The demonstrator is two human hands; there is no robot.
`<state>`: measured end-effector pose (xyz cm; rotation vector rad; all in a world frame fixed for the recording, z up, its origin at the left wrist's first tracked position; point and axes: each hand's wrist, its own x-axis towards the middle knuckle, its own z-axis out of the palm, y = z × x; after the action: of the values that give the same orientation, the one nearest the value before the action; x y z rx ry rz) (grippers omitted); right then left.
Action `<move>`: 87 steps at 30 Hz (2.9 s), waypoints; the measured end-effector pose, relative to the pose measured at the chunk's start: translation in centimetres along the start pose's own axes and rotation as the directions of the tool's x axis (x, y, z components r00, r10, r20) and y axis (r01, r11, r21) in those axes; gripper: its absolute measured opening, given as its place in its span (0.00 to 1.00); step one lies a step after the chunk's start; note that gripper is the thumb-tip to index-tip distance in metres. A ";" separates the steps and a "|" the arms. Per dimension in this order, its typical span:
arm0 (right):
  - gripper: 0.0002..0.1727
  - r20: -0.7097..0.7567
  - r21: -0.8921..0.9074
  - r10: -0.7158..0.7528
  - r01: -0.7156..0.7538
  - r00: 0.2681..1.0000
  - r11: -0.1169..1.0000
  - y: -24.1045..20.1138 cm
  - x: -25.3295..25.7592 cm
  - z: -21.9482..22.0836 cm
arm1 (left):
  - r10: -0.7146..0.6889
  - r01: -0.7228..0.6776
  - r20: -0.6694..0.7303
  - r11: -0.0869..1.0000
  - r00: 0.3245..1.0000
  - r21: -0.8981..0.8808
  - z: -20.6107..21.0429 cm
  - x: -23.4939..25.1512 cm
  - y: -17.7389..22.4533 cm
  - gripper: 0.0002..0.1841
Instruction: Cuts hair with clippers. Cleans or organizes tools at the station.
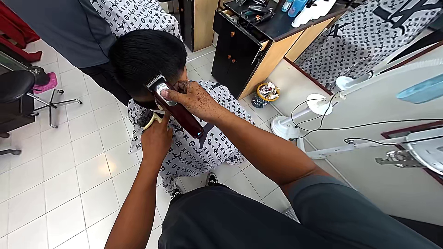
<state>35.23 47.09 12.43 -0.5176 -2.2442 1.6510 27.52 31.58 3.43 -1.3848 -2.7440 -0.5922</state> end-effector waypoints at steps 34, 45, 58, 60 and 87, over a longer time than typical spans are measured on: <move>0.21 0.136 0.144 0.183 -0.202 0.974 0.969 2.4 0.0 -4.9 | 0.013 -0.013 0.007 0.998 1.000 0.068 0.2 0.1 0.1 0.46; 0.21 0.146 0.191 0.130 -0.157 0.981 0.969 2.4 0.4 -5.9 | 0.024 -0.024 -0.008 0.999 1.000 0.044 0.3 0.1 0.2 0.46; 0.22 0.176 0.147 0.116 -0.142 0.978 0.979 2.9 1.2 -7.2 | 0.019 -0.021 0.019 0.998 1.000 0.065 0.1 0.1 0.1 0.48; 0.22 0.209 0.181 0.039 -0.078 0.977 0.980 3.7 0.4 -7.0 | 0.071 -0.070 -0.066 0.997 0.995 0.020 0.6 -0.2 -0.3 0.45; 0.31 0.155 0.416 0.084 -0.142 0.984 0.898 9.0 -1.8 -11.2 | 0.120 -0.172 -0.123 0.656 0.985 -0.735 -2.8 2.7 9.0 0.10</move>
<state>42.78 58.22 7.06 -0.4399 -1.8739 2.2171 32.42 37.54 9.48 -1.6118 -2.3518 -1.8639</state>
